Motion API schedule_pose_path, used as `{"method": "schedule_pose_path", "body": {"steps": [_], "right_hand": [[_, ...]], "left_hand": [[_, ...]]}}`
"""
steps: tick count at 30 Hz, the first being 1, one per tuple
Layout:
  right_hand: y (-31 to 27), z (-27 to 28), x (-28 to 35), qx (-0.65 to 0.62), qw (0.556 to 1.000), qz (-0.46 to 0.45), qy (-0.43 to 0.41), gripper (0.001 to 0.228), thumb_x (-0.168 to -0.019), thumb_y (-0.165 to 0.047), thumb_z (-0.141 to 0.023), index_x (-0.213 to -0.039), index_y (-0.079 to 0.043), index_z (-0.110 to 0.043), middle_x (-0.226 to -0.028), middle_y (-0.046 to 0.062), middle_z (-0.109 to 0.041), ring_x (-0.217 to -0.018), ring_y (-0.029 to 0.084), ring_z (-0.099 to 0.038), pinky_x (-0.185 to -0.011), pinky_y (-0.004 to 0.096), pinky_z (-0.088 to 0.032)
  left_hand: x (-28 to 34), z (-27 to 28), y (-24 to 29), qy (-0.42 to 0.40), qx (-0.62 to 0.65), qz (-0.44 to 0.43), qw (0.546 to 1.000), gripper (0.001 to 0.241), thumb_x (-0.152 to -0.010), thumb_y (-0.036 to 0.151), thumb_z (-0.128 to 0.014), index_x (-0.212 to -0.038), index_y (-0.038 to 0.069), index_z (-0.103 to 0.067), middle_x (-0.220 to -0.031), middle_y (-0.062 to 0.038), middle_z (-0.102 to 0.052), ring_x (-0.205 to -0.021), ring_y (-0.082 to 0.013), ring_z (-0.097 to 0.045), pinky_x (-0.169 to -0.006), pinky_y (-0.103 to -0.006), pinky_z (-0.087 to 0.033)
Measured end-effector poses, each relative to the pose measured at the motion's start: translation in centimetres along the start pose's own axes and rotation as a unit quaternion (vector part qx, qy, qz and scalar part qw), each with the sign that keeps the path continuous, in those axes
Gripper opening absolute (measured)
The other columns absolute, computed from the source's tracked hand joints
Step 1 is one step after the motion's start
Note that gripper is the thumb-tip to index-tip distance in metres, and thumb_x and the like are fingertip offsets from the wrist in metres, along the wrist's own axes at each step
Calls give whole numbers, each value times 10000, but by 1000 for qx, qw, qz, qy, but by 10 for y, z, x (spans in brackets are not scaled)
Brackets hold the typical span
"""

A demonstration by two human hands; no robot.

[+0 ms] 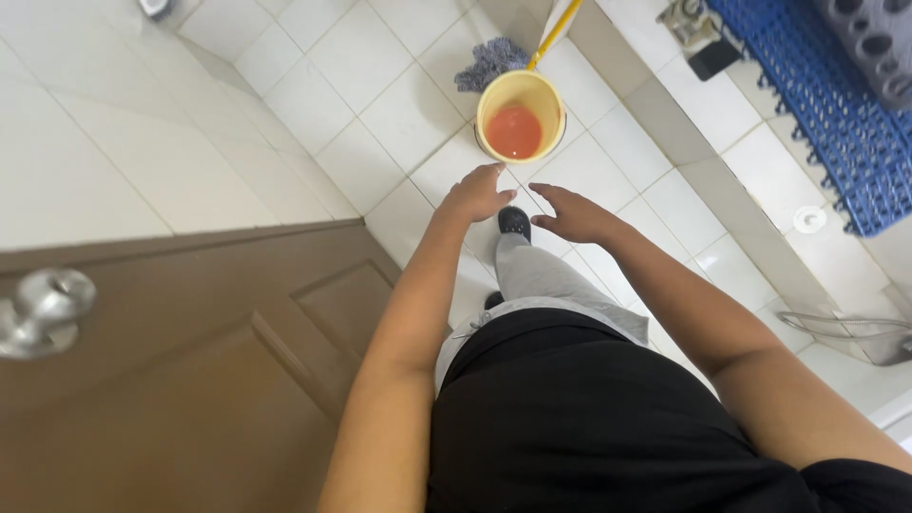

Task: The person mops a tiled bathroom floor using a yellow-handled mop and a yellow bucket containing pink liquid. They repeatedly rinse the mop head under a running tap, wring it out by hand, and continue mopping the floor in a systematic manner.

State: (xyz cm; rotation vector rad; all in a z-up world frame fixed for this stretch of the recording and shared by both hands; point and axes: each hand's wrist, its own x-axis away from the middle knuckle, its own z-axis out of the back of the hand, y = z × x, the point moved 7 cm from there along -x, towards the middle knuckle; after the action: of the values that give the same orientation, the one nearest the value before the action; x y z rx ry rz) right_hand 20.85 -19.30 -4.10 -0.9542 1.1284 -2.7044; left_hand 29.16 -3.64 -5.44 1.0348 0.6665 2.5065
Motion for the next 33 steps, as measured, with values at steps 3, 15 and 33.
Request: {"method": "schedule_pose_path", "body": {"steps": [3,15,33], "right_hand": [[1,27,-45,11,1000,20,3,726,-942,-339,-669,-1551,-77,-373,-1519,206,-488,-1374,353,-501,-1123,435,-403],[-52,92,-173,-77,996,0,34,625,-949,-288,-667,-1488,-55,-454,-1434,164,-587,-1280,299,-607,-1034,409,-502],[-106,81,-201,-183,960,-131,165,579,-963,-308,-654,-1469,-95,-474,-1450,133,-576,-1267,284,-625,-1022,405,-515]], "left_hand": [[-22,49,-6,-10,-8,21,1000,727,-922,427,-671,-1530,120,-417,-1525,-142,-485,-1395,-300,-480,-1140,-476,-403],[-128,133,-95,-24,41,29,998,751,-937,422,-673,-1538,63,-398,-1549,-204,-445,-1397,-353,-484,-1146,-444,-408],[-216,234,-99,-127,-50,-82,987,731,-956,387,-646,-1549,58,-376,-1548,-205,-453,-1419,-330,-473,-1165,-422,-398]]}}
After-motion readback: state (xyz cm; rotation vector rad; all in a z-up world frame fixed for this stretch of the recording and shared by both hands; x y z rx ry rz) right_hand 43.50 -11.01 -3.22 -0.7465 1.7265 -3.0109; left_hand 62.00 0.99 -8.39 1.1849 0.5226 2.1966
